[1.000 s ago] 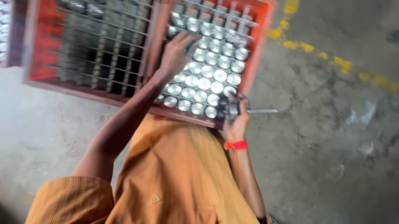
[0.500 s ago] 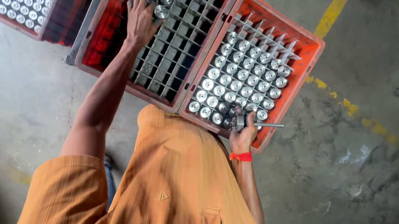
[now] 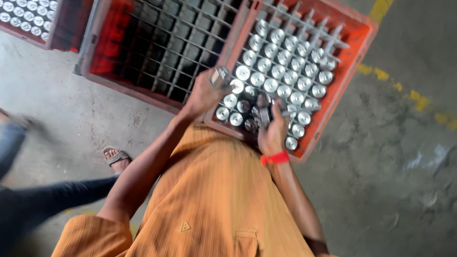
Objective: The person repeatedly picks up small metal caps from a red crate and places them into a gray grid tray. They continue this process, filling the tray with the caps.
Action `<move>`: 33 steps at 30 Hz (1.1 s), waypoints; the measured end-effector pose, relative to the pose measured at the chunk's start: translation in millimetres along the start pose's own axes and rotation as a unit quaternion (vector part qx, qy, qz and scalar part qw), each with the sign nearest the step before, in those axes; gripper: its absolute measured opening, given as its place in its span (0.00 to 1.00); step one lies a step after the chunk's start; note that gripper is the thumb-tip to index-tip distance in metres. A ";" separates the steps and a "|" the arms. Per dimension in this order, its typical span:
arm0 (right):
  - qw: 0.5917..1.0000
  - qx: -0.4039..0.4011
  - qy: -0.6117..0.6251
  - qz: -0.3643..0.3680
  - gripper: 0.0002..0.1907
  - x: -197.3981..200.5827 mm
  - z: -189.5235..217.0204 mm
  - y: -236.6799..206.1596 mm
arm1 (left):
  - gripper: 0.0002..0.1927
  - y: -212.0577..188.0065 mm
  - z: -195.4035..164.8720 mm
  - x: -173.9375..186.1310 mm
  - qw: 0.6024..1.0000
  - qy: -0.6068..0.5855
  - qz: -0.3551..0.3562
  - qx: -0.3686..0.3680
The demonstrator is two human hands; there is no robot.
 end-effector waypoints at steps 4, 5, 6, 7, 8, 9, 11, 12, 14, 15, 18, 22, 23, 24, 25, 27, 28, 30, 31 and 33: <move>1.000 -0.001 0.016 0.023 0.10 -15.1 13.6 -6.1 | 0.21 -41.7 5.0 -45.7 0.966 0.237 0.106 -0.015; 0.999 0.007 -0.010 0.037 0.11 -18.9 16.5 -9.9 | 0.21 -48.8 2.5 -54.1 0.963 0.239 0.122 0.000; 0.998 0.016 -0.038 0.053 0.12 -21.1 19.8 -14.7 | 0.21 -53.0 -0.3 -61.1 0.961 0.240 0.136 0.015; 0.997 0.019 -0.056 0.055 0.12 -21.9 22.2 -20.5 | 0.21 -55.3 -2.9 -66.7 0.959 0.234 0.157 0.029; 0.995 0.022 -0.074 0.059 0.12 -21.6 24.2 -26.1 | 0.20 -55.8 -4.7 -70.9 0.956 0.229 0.177 0.043; 0.993 0.024 -0.092 0.064 0.12 -19.8 26.3 -30.9 | 0.20 -55.6 -5.1 -74.7 0.953 0.223 0.195 0.057; 0.981 0.055 -0.146 0.118 0.13 -12.8 30.2 -39.1 | 0.24 -53.9 -1.5 -80.6 0.946 0.214 0.240 0.054; 0.972 0.069 -0.172 0.145 0.13 -7.7 31.3 -41.8 | 0.26 -53.9 2.7 -83.5 0.941 0.209 0.262 0.053; 0.973 0.046 -0.160 0.161 0.13 2.5 34.4 -37.4 | 0.26 -54.5 14.1 -90.7 0.942 0.159 0.288 0.059; 0.974 0.034 -0.154 0.166 0.13 8.9 36.1 -34.8 | 0.26 -55.2 20.1 -94.8 0.941 0.132 0.304 0.063; 0.994 -0.021 -0.078 0.078 0.13 29.4 49.3 -19.0 | 0.30 -48.5 29.5 -101.9 0.935 0.084 0.344 0.006; 0.997 0.060 0.039 -0.005 0.11 52.6 96.1 4.5 | 0.36 4.1 10.5 -92.6 0.895 0.338 0.260 -0.127; 0.996 0.077 0.054 -0.004 0.12 56.7 109.4 6.8 | 0.33 23.2 0.3 -89.2 0.875 0.405 0.216 -0.157; 0.993 0.093 0.070 -0.007 0.12 58.5 119.2 7.4 | 0.31 44.0 -6.9 -88.6 0.868 0.446 0.201 -0.083; 0.993 0.086 0.077 -0.003 0.12 57.4 125.7 7.9 | 0.29 67.6 -14.9 -86.7 0.856 0.483 0.187 -0.008; 0.994 0.070 0.089 0.004 0.13 52.6 134.8 8.5 | 0.33 108.5 -33.1 -90.8 0.842 0.513 0.112 -0.121; 0.994 0.077 0.080 -0.002 0.13 47.6 136.8 6.8 | 0.34 124.7 -40.7 -93.9 0.788 0.577 0.099 -0.190; 0.994 0.089 0.066 -0.016 0.13 34.3 134.1 2.7 | 0.34 142.8 -53.3 -96.5 0.688 0.673 0.101 -0.253; 0.995 0.084 0.057 -0.011 0.13 28.2 132.9 0.0 | 0.34 149.0 -57.2 -97.7 0.650 0.709 0.117 -0.249; 0.996 0.075 0.043 -0.003 0.13 16.1 127.3 -4.5 | 0.34 154.0 -61.0 -97.1 0.630 0.723 0.112 -0.261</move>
Point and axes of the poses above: each hand's wrist, its own y-axis towards the middle knuckle, its own x-axis out of the back of the hand, z = x × y, the point moved 1 cm from there along y, towards the middle knuckle, and after that the axes turned 11 degrees about -x, right-handed, at the moved point
